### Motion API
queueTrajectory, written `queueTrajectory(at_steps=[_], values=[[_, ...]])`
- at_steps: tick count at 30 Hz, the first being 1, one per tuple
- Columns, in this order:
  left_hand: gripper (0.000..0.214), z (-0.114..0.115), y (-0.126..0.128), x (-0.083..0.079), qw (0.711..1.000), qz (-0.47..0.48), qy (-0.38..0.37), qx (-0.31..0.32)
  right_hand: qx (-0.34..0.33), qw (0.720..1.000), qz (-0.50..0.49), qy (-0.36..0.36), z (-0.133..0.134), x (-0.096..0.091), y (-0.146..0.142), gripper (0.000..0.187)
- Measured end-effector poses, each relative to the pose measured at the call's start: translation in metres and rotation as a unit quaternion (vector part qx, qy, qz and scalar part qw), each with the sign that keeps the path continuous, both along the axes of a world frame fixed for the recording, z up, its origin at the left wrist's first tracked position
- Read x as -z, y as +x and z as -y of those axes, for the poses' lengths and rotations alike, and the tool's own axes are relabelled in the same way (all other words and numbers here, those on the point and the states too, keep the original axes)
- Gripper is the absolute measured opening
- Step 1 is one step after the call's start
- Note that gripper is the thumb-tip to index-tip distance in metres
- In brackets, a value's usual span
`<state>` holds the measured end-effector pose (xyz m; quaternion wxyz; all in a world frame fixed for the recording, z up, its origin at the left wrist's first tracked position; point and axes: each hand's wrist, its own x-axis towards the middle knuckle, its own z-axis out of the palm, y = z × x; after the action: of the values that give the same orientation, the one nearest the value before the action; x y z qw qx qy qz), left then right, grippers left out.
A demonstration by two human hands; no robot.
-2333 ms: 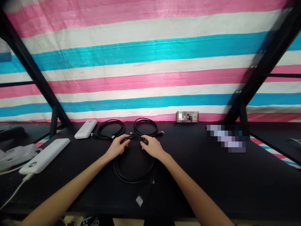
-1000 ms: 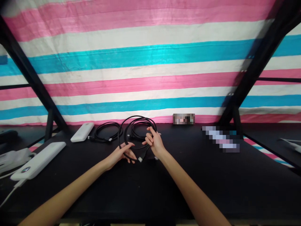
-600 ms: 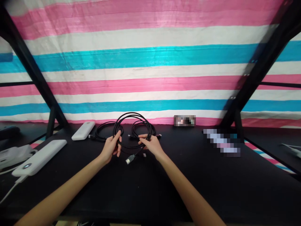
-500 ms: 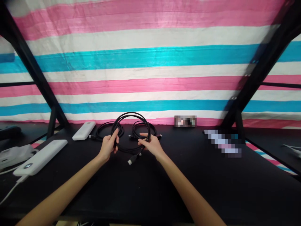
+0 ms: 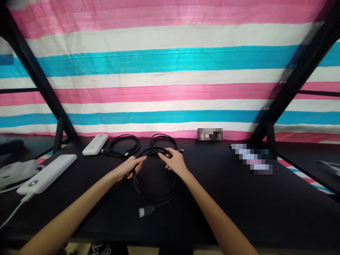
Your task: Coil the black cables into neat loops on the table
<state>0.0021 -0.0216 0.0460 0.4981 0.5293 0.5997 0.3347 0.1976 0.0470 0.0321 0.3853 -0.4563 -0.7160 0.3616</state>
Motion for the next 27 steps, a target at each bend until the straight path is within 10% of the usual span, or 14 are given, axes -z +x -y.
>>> queueTrajectory(at_steps=[8, 14, 19, 27], values=[[0.025, -0.001, 0.001, 0.012, 0.926, -0.251, 0.279, -0.044, 0.018, 0.981, 0.116, 0.152, 0.004, 0.001, -0.003, 0.029], [0.035, 0.002, 0.005, 0.016, 0.908, -0.291, 0.301, -0.014, 0.042, 0.954, 0.256, 0.152, 0.01, -0.004, -0.002, 0.024], [0.035, -0.001, 0.007, 0.015, 0.973, -0.07, 0.21, -0.062, -0.043, 0.991, 0.127, -0.015, 0.015, -0.01, -0.007, 0.024], [0.022, -0.016, -0.01, 0.018, 0.931, 0.207, 0.175, -0.244, -0.154, 0.936, 0.057, -0.313, 0.011, -0.014, 0.001, 0.023]])
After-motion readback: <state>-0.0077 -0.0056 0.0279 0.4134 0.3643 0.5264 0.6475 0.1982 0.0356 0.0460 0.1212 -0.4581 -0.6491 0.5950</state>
